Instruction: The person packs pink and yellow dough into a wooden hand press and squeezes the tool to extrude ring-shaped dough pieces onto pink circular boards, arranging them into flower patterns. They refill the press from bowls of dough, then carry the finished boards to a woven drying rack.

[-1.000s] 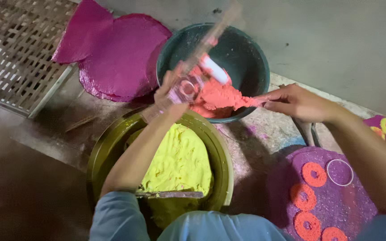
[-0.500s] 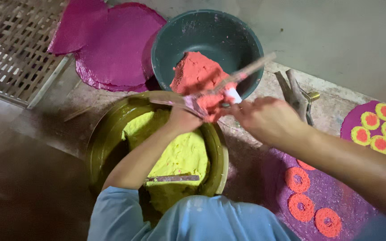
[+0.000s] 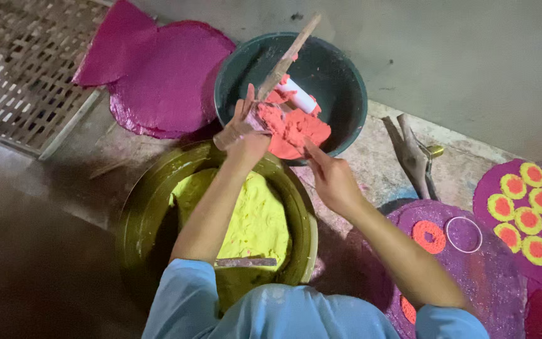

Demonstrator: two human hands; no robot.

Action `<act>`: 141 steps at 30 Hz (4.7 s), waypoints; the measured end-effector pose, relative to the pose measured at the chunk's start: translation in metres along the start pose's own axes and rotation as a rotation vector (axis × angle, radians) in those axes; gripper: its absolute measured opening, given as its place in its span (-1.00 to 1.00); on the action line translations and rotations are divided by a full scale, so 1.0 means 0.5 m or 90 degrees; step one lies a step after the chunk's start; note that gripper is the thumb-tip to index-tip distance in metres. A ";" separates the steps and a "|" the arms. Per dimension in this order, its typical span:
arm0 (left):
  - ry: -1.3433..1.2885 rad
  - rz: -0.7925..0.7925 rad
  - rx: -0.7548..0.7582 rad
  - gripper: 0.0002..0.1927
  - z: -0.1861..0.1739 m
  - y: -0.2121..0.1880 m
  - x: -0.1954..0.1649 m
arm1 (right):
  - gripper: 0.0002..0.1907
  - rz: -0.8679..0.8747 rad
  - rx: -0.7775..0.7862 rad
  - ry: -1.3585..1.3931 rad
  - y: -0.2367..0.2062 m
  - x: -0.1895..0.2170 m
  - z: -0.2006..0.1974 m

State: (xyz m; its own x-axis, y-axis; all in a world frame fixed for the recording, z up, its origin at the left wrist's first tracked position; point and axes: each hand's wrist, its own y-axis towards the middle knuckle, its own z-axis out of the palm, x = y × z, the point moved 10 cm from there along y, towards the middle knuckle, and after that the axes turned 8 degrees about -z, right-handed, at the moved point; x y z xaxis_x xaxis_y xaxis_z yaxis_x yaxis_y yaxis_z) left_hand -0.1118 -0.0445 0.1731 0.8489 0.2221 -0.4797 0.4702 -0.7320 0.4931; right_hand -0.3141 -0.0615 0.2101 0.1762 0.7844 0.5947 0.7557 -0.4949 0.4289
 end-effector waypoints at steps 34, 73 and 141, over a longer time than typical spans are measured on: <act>-0.672 0.137 0.537 -0.67 -0.111 -0.305 -0.389 | -0.19 -0.149 -0.260 0.575 -0.193 0.105 -0.332; -0.581 -0.362 0.752 -0.70 0.679 -0.526 -0.634 | -0.11 0.385 -0.481 0.599 -1.224 0.001 -0.485; -1.688 -0.212 0.563 -0.72 0.501 -0.377 -0.629 | -0.28 0.539 0.195 0.126 -0.753 -0.232 -0.331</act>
State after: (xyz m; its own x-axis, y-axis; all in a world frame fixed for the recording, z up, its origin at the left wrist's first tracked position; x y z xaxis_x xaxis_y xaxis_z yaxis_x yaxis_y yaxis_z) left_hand -0.5278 -0.1375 0.0492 -0.9852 0.1334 -0.1079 -0.1664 -0.8957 0.4124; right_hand -0.7233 -0.0283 0.0921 0.6569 0.1140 0.7453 0.5629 -0.7318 -0.3842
